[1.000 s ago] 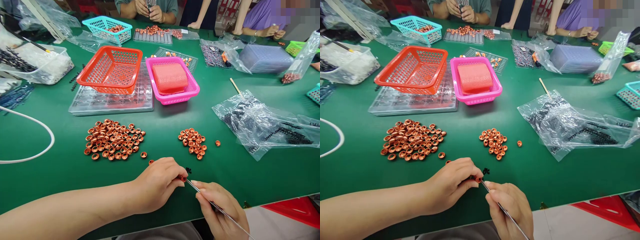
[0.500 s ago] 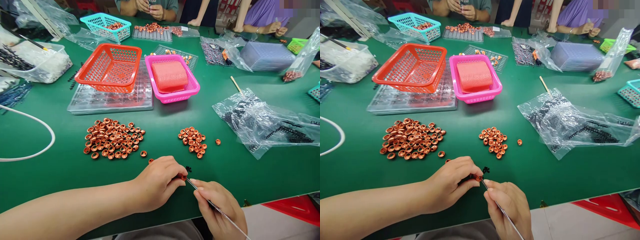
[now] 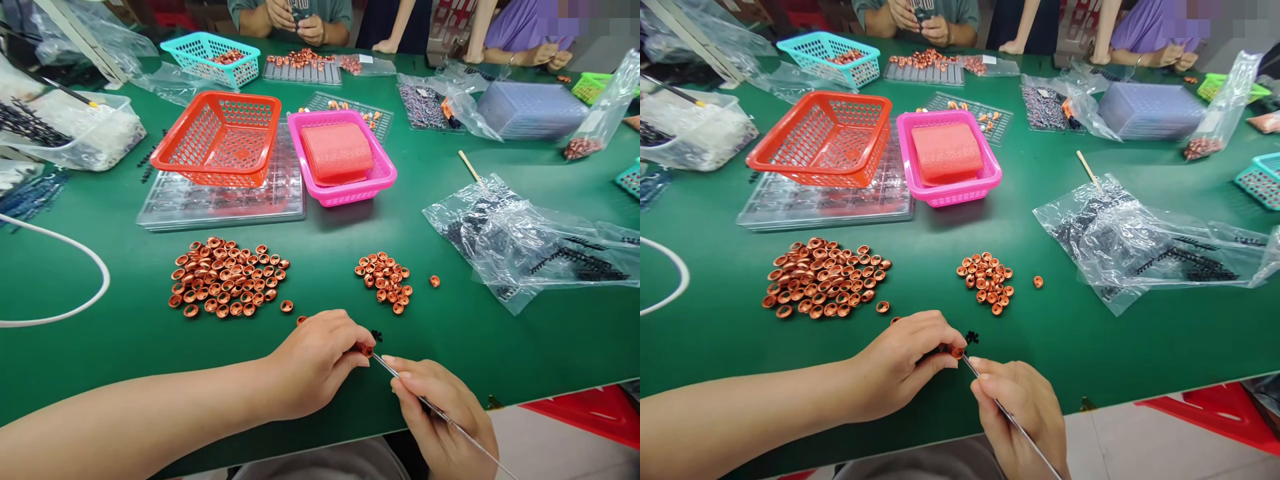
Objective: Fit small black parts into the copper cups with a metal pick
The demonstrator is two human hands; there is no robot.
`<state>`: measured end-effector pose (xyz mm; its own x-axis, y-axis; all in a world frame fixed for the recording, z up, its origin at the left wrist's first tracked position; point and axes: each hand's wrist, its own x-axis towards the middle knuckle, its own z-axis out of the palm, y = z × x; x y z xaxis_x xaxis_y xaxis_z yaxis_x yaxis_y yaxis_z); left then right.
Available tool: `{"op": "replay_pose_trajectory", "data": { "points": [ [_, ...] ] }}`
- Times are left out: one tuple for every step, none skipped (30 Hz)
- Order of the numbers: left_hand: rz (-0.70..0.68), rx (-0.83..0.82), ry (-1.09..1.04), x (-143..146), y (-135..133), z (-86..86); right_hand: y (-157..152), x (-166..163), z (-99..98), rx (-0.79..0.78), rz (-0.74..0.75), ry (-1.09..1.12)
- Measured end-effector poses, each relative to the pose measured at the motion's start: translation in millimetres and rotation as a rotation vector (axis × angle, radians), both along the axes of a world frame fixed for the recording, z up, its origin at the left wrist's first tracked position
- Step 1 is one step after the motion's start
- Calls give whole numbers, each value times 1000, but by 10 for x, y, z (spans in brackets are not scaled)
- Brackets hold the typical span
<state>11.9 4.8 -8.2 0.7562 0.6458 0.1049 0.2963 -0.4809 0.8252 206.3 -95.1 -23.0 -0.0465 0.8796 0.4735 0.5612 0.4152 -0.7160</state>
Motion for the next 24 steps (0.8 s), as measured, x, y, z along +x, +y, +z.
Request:
{"op": "replay_pose_trajectory", "data": {
  "points": [
    [-1,0,0,1,-1,-1,3,5,-2,2,14,-9],
    [-2,1,-1,3,-2,-3,6,10,-3,5,23,-21],
    [-2,2,-1,5,-2,-5,8,13,-3,7,27,-33],
    [-3,3,-3,7,-3,-6,9,15,-4,7,28,-40],
    [-3,5,-5,8,-3,-8,9,16,-4,6,28,-41],
    [-3,5,-6,9,-3,-9,9,15,-6,2,28,-39],
    [-3,4,-4,9,-3,-11,7,13,-8,-1,28,-36],
    [-3,4,-3,9,-3,-12,5,10,-11,-3,30,-33],
    [-2,6,-1,7,-3,-13,3,7,-14,-6,31,-30],
    [-2,7,2,6,-2,-14,1,5,-16,-8,29,-28],
    [-3,7,4,4,-1,-14,-1,3,-18,-11,25,-28],
    [-4,8,5,3,0,-14,-2,3,-18,-13,20,-28],
    [-3,9,8,2,1,-14,-3,3,-17,-13,19,-29],
    [-4,8,10,2,2,-13,-3,5,-15,-14,21,-32],
    [-4,8,13,3,3,-11,-2,8,-13,-13,26,-36],
    [-6,9,13,4,3,-9,-1,11,-11,-12,35,-39],
    [-8,10,12,5,3,-7,1,13,-10,-12,43,-40],
    [-8,12,10,7,3,-5,2,14,-10,-12,45,-40],
    [-9,12,8,8,3,-3,2,14,-12,-14,43,-39],
    [-9,12,6,8,3,-2,3,13,-14,-15,39,-38],
    [-8,10,7,8,3,0,3,11,-17,-13,35,-36],
    [-7,8,9,8,4,0,4,8,-20,-8,34,-35],
    [-6,5,13,7,5,0,4,4,-21,0,37,-35],
    [-6,2,17,6,5,0,4,0,-21,9,42,-35]
  ]
}}
